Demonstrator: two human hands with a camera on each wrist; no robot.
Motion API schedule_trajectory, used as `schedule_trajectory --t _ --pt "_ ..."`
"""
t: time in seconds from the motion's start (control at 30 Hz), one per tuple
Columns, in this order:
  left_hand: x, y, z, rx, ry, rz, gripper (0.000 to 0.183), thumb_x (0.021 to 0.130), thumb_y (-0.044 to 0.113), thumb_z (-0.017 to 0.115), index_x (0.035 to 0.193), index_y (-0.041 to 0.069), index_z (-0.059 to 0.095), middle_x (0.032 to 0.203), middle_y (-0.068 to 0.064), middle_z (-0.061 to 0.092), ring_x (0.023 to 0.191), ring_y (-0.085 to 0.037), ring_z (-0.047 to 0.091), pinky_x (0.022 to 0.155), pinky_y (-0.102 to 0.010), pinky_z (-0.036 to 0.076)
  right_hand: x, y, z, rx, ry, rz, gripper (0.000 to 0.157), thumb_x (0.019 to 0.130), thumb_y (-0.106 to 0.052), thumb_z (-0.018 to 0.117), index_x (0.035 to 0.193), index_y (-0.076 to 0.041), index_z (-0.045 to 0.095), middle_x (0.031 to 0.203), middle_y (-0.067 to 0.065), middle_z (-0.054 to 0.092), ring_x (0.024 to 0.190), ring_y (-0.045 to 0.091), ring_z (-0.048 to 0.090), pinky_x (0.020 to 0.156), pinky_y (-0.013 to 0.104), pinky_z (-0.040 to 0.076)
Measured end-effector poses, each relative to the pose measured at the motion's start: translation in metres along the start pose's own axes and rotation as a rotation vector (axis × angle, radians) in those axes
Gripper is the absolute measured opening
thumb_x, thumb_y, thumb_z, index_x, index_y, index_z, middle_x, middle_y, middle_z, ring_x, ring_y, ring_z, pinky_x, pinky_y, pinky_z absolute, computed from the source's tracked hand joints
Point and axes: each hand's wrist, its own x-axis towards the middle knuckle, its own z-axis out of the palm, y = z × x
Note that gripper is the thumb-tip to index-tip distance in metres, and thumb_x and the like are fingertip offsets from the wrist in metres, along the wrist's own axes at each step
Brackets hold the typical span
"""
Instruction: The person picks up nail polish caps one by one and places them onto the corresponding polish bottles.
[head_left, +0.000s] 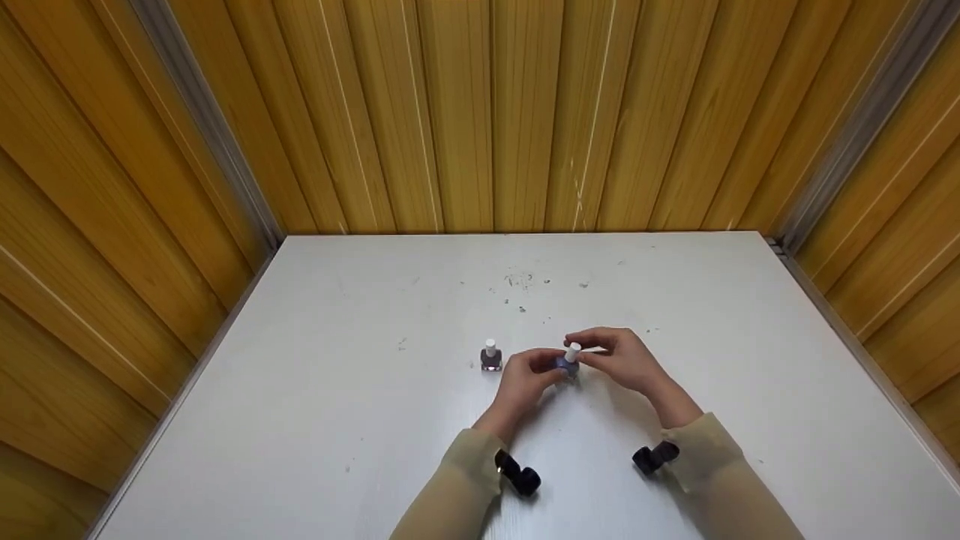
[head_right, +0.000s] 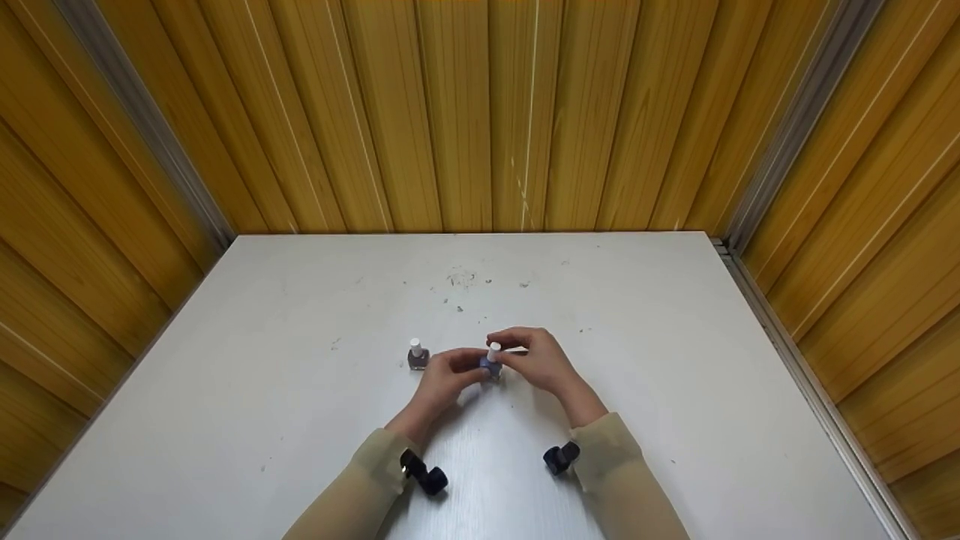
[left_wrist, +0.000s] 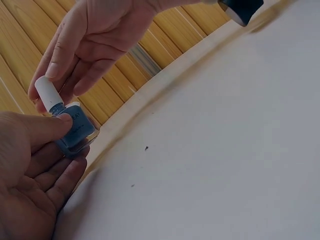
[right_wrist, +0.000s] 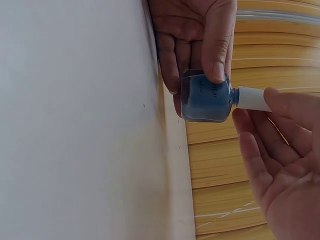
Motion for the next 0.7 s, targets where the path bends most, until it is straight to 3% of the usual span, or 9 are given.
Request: schedule_trajectory --t 0.2,0.37,0.7 --pt "-0.0010 -0.0024 0.0007 0.005 -0.009 0.001 0.029 0.089 0.005 0.077 0.118 0.003 0.075 0.113 -0.013 0.078 0.106 -0.021 0.074 0.093 -0.028 0.058 -0.0011 0.0004 0.0031 -0.026 0.017 -0.010 0.027 0.096 -0.009 0.071 0.122 -0.002 0.073 0.122 0.020 0.073 0.116 0.040 0.068 0.092 0.024 0.059" --pt "-0.0005 -0.0021 0.0006 0.023 -0.016 -0.001 0.028 0.090 0.005 0.077 0.118 0.003 0.075 0.112 -0.011 0.078 0.104 -0.016 0.074 0.092 -0.025 0.057 -0.0008 0.0006 0.0039 -0.049 0.030 -0.007 0.025 0.096 -0.010 0.072 0.120 -0.002 0.074 0.118 0.018 0.074 0.112 0.036 0.070 0.089 0.022 0.058" --pt "0.0000 -0.0030 0.0006 0.042 -0.026 0.003 0.026 0.091 0.006 0.076 0.117 0.006 0.076 0.112 -0.008 0.078 0.105 -0.014 0.073 0.093 -0.026 0.058 0.0001 -0.0019 0.0071 -0.062 0.096 0.034 0.019 0.092 -0.014 0.078 0.109 -0.004 0.076 0.107 0.014 0.076 0.098 0.018 0.069 0.080 0.017 0.056"
